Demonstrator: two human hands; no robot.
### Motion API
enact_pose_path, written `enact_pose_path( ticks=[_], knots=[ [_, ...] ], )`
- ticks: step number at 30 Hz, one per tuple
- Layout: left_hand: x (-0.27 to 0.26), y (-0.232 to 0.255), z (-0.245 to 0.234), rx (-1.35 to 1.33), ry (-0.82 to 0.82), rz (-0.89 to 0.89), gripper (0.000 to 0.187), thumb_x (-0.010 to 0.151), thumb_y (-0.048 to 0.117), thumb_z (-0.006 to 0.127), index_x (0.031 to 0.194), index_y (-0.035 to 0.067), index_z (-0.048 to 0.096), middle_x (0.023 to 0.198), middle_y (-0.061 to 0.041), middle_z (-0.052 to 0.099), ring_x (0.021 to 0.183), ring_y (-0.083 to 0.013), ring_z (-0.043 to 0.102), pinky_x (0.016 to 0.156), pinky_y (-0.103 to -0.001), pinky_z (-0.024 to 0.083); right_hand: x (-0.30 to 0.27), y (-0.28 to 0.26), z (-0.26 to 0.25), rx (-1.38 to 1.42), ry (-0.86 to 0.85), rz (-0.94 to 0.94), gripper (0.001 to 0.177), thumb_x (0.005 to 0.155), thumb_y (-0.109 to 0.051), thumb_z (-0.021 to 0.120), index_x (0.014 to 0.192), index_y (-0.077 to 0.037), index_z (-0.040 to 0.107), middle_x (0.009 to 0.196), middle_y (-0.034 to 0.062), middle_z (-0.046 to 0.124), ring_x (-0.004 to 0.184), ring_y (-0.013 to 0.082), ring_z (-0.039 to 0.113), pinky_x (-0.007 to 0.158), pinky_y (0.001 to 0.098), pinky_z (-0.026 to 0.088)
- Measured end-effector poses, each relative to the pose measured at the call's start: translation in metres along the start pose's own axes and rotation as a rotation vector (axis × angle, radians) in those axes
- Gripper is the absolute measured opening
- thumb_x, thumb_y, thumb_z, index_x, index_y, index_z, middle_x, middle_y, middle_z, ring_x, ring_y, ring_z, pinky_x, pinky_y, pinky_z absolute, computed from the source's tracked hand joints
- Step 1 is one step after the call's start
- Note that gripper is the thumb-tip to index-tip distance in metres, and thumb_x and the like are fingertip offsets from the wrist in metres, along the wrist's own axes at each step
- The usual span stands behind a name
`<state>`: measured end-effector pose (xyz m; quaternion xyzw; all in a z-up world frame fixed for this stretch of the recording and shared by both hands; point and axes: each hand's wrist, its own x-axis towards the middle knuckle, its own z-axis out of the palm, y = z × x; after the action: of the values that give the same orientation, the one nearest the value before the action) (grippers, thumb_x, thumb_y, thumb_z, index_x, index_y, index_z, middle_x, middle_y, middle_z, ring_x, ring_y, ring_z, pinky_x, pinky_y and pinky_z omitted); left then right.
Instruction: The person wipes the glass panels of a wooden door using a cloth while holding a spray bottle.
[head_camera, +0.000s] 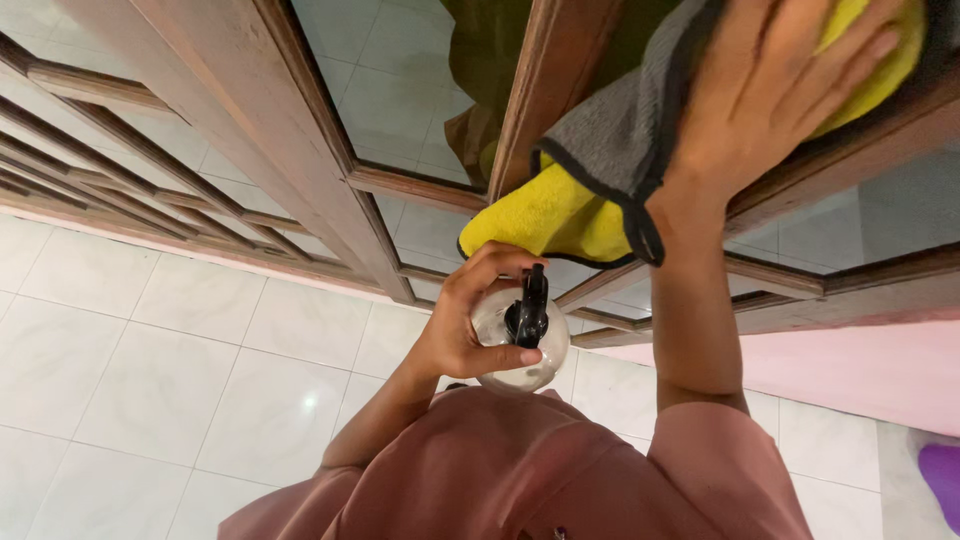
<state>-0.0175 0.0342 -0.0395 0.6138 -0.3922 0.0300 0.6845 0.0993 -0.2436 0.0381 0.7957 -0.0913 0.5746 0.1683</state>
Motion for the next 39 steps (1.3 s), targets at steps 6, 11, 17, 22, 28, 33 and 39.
enact_pose_path(
  ticks=[6, 11, 17, 22, 28, 33, 39],
  knots=[
    [-0.003, -0.002, 0.002, -0.069, -0.001, -0.015, 0.075, 0.074, 0.023, 0.092, 0.137, 0.001, 0.059, 0.137, -0.014, 0.06, 0.127, -0.0278, 0.06, 0.11, -0.037, 0.054, -0.114, -0.033, -0.035, 0.318, -0.23, -0.392, 0.045, 0.107, -0.013, 0.056, 0.151, -0.003, 0.059, 0.154, 0.0174, 0.057, 0.148, 0.0477, 0.032, 0.119, 0.0601, 0.023],
    [-0.012, 0.003, -0.007, -0.052, 0.063, -0.123, 0.076, 0.072, 0.023, 0.09, 0.138, 0.0, 0.06, 0.128, -0.015, 0.059, 0.122, -0.0265, 0.063, 0.106, -0.038, 0.056, -0.136, -0.012, -0.053, 0.215, -0.548, -0.109, 0.057, 0.108, -0.002, 0.041, 0.164, 0.007, 0.037, 0.174, 0.0263, 0.028, 0.159, 0.0527, 0.018, 0.133, 0.063, 0.015],
    [-0.02, 0.006, -0.01, -0.047, 0.1, -0.047, 0.071, 0.074, 0.021, 0.09, 0.135, -0.001, 0.06, 0.134, -0.015, 0.059, 0.129, -0.0277, 0.061, 0.113, -0.039, 0.052, -0.053, -0.009, -0.049, 0.48, -0.139, 0.001, 0.061, 0.115, -0.022, 0.039, 0.166, 0.004, 0.018, 0.173, 0.0215, 0.006, 0.16, 0.04, 0.006, 0.128, 0.0566, 0.008],
    [-0.013, 0.002, -0.002, -0.145, 0.081, -0.078, 0.073, 0.075, 0.021, 0.09, 0.136, -0.001, 0.058, 0.133, -0.015, 0.057, 0.127, -0.0276, 0.06, 0.114, -0.04, 0.051, -0.046, -0.022, -0.014, 0.162, -0.164, 0.205, 0.054, 0.118, -0.034, 0.033, 0.167, -0.012, 0.025, 0.181, 0.0064, 0.012, 0.16, 0.0345, 0.01, 0.131, 0.051, 0.015],
    [0.001, 0.001, 0.007, -0.102, 0.011, -0.039, 0.074, 0.072, 0.02, 0.091, 0.136, 0.0, 0.06, 0.131, -0.014, 0.06, 0.126, -0.0271, 0.061, 0.111, -0.039, 0.052, -0.156, -0.033, -0.038, 0.235, -0.326, -0.451, 0.045, 0.116, -0.037, 0.056, 0.156, -0.016, 0.056, 0.167, 0.0044, 0.039, 0.159, 0.0413, 0.021, 0.125, 0.0578, 0.023],
    [0.005, 0.004, 0.0, -0.118, 0.0, -0.056, 0.075, 0.073, 0.022, 0.092, 0.137, 0.0, 0.059, 0.128, -0.014, 0.059, 0.123, -0.0266, 0.062, 0.109, -0.039, 0.056, -0.142, -0.001, -0.038, 0.277, -0.348, -0.263, 0.058, 0.115, -0.036, 0.049, 0.159, 0.001, 0.039, 0.168, 0.0218, 0.024, 0.153, 0.0528, 0.015, 0.123, 0.0662, 0.018],
    [0.001, 0.003, 0.001, -0.033, 0.017, 0.026, 0.075, 0.072, 0.023, 0.092, 0.136, 0.001, 0.06, 0.127, -0.013, 0.063, 0.117, -0.0258, 0.063, 0.104, -0.037, 0.053, -0.015, -0.01, -0.024, -0.006, -0.266, 0.168, 0.046, 0.122, -0.024, 0.033, 0.167, -0.015, 0.027, 0.173, 0.0113, 0.019, 0.162, 0.039, 0.02, 0.134, 0.0505, 0.023]
  ],
)
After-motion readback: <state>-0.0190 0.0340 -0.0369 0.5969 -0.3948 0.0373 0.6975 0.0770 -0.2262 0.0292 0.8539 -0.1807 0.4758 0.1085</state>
